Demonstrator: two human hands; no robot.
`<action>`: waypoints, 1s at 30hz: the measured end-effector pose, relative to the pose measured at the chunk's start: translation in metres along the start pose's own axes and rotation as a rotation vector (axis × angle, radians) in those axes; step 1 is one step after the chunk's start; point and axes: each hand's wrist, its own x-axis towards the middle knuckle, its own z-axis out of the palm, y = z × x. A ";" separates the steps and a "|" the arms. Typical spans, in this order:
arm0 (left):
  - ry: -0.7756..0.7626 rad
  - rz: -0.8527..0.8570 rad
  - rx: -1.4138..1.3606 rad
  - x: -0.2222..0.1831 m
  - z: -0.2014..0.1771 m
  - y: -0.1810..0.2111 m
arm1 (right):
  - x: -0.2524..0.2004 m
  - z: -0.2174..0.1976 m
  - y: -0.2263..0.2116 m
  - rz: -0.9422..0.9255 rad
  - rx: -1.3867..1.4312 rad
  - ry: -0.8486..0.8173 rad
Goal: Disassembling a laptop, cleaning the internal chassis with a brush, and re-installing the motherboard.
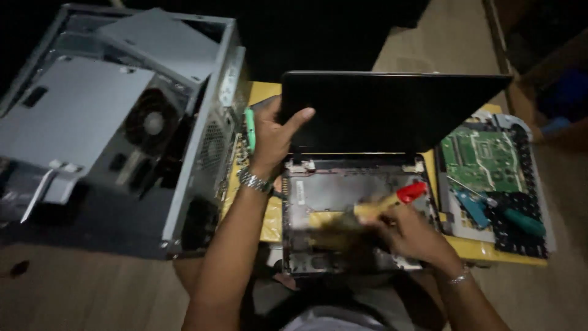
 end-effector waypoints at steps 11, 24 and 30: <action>-0.007 -0.019 -0.119 -0.004 0.006 0.008 | 0.089 0.010 -0.115 -0.426 0.013 -0.023; -0.028 -0.019 -0.094 -0.002 0.007 0.017 | 0.095 0.011 -0.101 -0.432 0.125 -0.139; -0.003 -0.052 -0.112 -0.001 0.006 0.009 | 0.105 0.014 -0.106 -0.520 0.024 -0.110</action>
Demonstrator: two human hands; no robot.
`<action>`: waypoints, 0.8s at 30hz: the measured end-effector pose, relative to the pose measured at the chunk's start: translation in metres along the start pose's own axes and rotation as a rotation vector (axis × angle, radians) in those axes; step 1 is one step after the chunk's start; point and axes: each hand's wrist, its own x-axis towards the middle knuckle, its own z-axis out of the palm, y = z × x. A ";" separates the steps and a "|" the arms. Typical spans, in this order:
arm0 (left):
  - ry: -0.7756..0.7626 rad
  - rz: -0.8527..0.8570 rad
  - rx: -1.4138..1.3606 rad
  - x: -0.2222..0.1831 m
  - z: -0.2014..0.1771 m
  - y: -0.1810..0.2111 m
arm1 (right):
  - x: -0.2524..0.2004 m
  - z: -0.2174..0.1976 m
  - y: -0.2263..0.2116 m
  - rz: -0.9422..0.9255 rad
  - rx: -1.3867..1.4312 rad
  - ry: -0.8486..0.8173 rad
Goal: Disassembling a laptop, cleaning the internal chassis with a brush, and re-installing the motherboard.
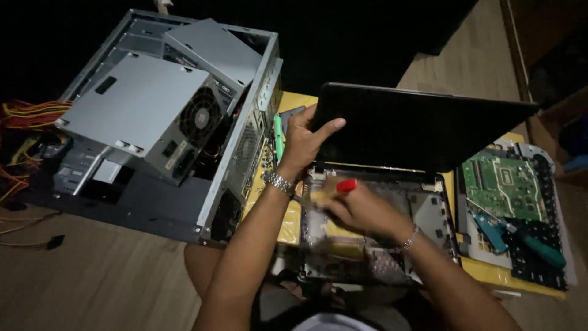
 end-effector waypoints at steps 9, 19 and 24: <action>0.005 -0.027 0.059 0.002 0.002 0.010 | 0.008 -0.039 0.026 0.161 -0.473 0.000; -0.002 -0.009 0.070 0.003 -0.002 0.007 | -0.023 -0.034 0.049 0.212 -0.404 0.117; 0.003 0.022 0.119 0.003 -0.004 0.001 | -0.059 -0.047 0.092 0.371 -0.722 -0.085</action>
